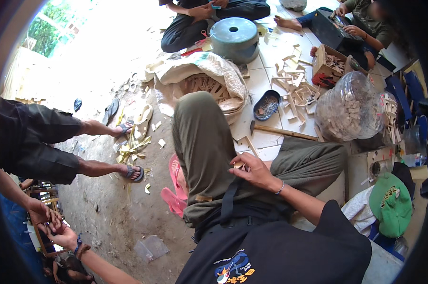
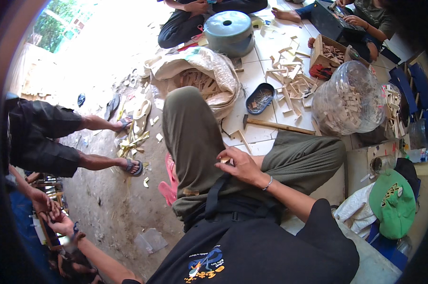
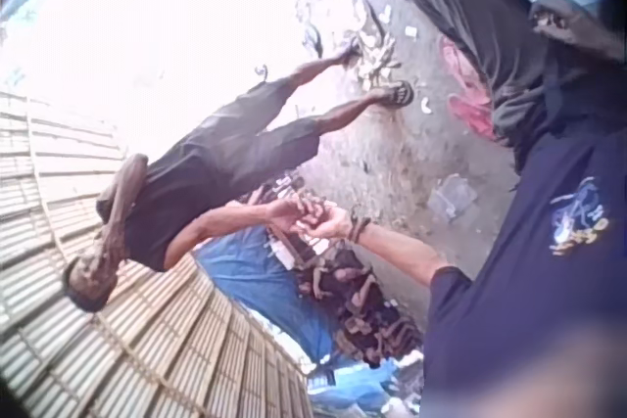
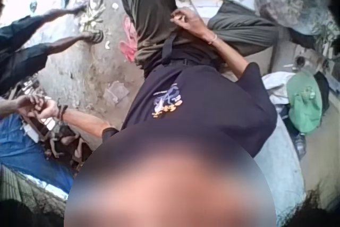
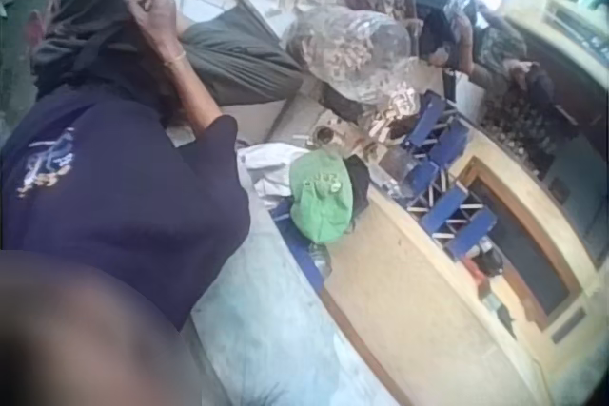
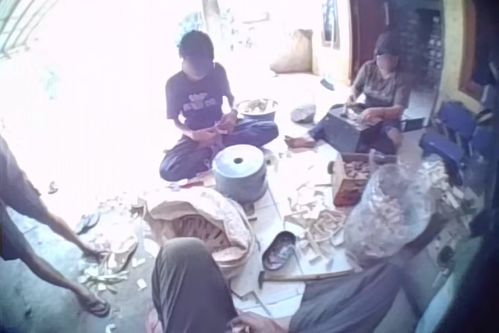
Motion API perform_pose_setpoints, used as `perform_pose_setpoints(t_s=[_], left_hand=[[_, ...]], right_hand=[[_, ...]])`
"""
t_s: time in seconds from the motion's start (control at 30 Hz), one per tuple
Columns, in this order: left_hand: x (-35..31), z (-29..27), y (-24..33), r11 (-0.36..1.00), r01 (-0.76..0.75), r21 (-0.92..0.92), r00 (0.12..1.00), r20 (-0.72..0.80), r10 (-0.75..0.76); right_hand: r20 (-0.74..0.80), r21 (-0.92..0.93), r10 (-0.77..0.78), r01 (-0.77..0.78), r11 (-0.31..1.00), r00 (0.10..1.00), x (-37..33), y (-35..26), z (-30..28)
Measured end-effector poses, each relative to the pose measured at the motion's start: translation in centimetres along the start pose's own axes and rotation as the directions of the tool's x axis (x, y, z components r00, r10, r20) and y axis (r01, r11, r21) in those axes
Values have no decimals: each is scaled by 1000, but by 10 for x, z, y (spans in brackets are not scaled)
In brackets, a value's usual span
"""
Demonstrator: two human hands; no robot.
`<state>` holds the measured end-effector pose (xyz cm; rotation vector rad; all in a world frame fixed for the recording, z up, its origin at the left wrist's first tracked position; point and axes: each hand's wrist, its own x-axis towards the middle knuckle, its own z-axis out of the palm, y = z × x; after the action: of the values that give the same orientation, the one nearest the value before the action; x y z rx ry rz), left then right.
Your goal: The person sits on the floor and assembles small wooden parts by hand. They pick up pieces from a sack, align them, and use a hammer to tap them together. The person occasionally pauses to retrieve more pieces from the sack.
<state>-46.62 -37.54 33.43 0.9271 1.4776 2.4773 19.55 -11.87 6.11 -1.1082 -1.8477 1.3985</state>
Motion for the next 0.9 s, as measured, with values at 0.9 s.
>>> perform_pose_setpoints(t_s=[0.9], left_hand=[[27,300,-73,965,17,262,992,114,-49]], right_hand=[[-216,-394,481,-526,754,850,24,140,-25]])
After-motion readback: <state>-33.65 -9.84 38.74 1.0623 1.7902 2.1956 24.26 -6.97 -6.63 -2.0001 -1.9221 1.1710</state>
